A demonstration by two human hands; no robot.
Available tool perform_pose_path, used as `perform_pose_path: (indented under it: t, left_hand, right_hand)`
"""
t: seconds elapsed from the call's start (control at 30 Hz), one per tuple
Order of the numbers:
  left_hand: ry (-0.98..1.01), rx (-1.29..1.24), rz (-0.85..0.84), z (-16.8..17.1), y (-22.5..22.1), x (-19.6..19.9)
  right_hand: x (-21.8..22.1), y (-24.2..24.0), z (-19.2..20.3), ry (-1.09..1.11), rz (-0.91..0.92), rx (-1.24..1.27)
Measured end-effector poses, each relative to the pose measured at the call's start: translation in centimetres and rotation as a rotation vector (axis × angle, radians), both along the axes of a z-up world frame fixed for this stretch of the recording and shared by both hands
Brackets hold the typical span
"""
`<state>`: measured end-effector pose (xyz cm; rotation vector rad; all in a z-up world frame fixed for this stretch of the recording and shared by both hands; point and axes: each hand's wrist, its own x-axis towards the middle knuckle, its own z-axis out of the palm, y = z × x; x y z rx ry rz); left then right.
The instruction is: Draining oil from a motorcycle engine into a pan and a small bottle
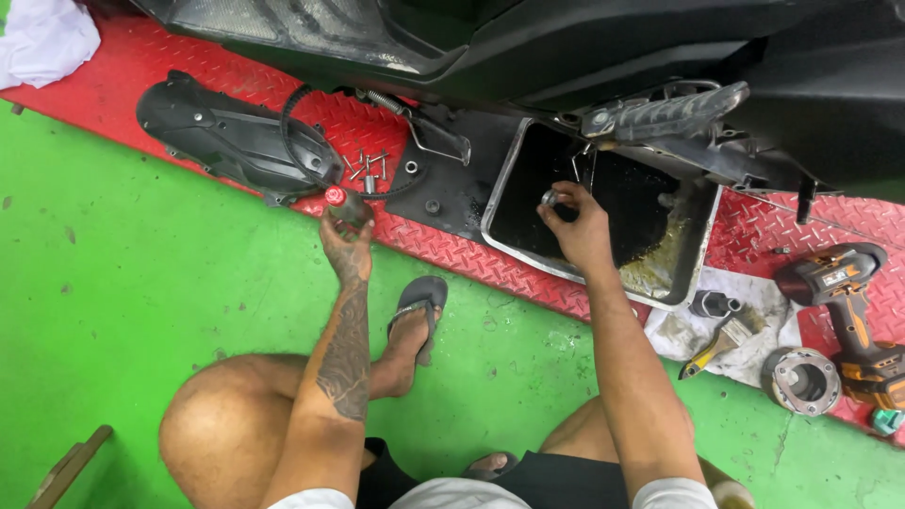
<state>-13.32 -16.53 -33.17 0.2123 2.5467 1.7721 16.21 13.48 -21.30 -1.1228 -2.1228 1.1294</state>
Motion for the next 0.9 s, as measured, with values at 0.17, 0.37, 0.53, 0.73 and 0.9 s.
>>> perform_pose_path:
  t: [0.17, 0.37, 0.53, 0.73, 0.9]
  left_hand:
    - [0.107, -0.110, 0.091, -0.6, -1.3, 5.9]
    - [0.434, -0.187, -0.219, 0.1, 3.7, 8.8]
    - [0.596, -0.417, -0.455, 3.0, 7.8, 6.7]
    - [0.686, -0.697, -0.486, 0.7, 9.5, 4.2]
    - [0.759, -0.815, -0.522, 0.2, 9.3, 3.4]
  right_hand:
    - [0.0, 1.3, -0.2, 0.123, -0.054, 0.022]
    - [0.6, -0.3, -3.2, 0.081, -0.168, -0.045]
    - [0.6, 0.2, -3.0, 0.205, -0.131, -0.204]
    - [1.2, 0.0, 1.9, -0.428, -0.020, 0.554]
    - [1.9, 0.1, 5.3, 0.240, -0.085, 0.035]
